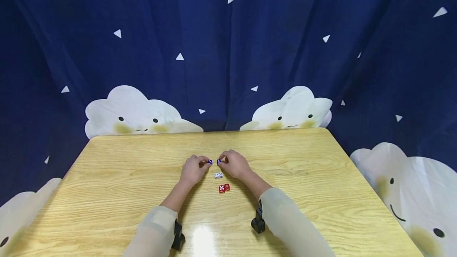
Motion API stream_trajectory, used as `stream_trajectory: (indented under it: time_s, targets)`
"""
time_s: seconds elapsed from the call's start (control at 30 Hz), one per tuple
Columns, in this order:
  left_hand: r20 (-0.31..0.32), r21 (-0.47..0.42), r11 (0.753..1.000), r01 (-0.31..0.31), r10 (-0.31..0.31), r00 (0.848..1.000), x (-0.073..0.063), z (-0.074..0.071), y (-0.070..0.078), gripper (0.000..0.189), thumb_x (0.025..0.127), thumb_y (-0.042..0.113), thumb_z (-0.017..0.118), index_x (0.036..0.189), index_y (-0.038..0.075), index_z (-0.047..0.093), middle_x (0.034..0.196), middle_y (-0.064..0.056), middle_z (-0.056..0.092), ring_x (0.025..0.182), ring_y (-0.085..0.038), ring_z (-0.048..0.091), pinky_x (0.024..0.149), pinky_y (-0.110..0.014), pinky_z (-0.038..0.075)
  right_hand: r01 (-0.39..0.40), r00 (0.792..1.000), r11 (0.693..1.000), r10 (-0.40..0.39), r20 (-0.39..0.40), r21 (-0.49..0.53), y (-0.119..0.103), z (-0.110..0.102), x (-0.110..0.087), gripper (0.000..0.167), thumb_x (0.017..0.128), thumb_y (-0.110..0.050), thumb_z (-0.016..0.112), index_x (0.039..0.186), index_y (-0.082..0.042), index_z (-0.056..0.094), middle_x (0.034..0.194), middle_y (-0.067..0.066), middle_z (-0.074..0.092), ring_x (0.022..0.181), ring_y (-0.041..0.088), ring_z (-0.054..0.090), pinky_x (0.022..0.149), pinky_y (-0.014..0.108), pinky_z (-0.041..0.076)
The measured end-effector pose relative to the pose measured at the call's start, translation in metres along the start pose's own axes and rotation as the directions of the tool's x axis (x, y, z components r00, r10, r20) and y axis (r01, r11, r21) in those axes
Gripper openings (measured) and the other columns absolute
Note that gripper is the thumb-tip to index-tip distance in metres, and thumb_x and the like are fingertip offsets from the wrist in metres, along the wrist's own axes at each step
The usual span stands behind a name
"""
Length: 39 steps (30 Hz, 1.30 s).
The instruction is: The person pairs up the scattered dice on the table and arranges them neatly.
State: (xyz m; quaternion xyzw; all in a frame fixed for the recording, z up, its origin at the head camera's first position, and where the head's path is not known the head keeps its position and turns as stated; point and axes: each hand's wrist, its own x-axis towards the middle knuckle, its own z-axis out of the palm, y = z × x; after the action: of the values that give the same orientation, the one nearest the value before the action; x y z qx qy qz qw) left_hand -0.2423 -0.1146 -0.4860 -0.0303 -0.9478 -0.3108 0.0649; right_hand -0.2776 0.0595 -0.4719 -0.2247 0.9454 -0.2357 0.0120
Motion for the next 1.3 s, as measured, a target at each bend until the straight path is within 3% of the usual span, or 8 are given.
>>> stream_trajectory:
  time_s: [0.73,1.3]
  targets:
    - [0.000,-0.018,1.000,-0.009,0.009,1.000,0.000,0.002,-0.003,0.018,0.086,0.024,0.067,0.100,0.013,0.071,0.082,-0.005,0.057,0.075,-0.016,0.050,0.063,-0.028,0.039,-0.039,0.998,0.999,0.040,0.047,-0.022,-0.011,0.010,0.008,0.021,0.088,-0.024,0.064,0.103,-0.012,0.068,0.079,0.000,0.054,0.067,0.011,0.048,0.059,0.024,0.039]
    - [-0.037,-0.020,0.999,-0.050,0.049,0.998,-0.003,0.005,-0.003,0.020,0.085,0.026,0.068,0.101,0.014,0.071,0.081,-0.005,0.058,0.072,-0.015,0.051,0.062,-0.029,0.038,-0.038,0.999,0.999,0.038,0.023,0.001,-0.011,0.010,0.006,0.020,0.087,-0.023,0.065,0.102,-0.010,0.068,0.079,0.000,0.054,0.067,0.011,0.048,0.059,0.024,0.040]
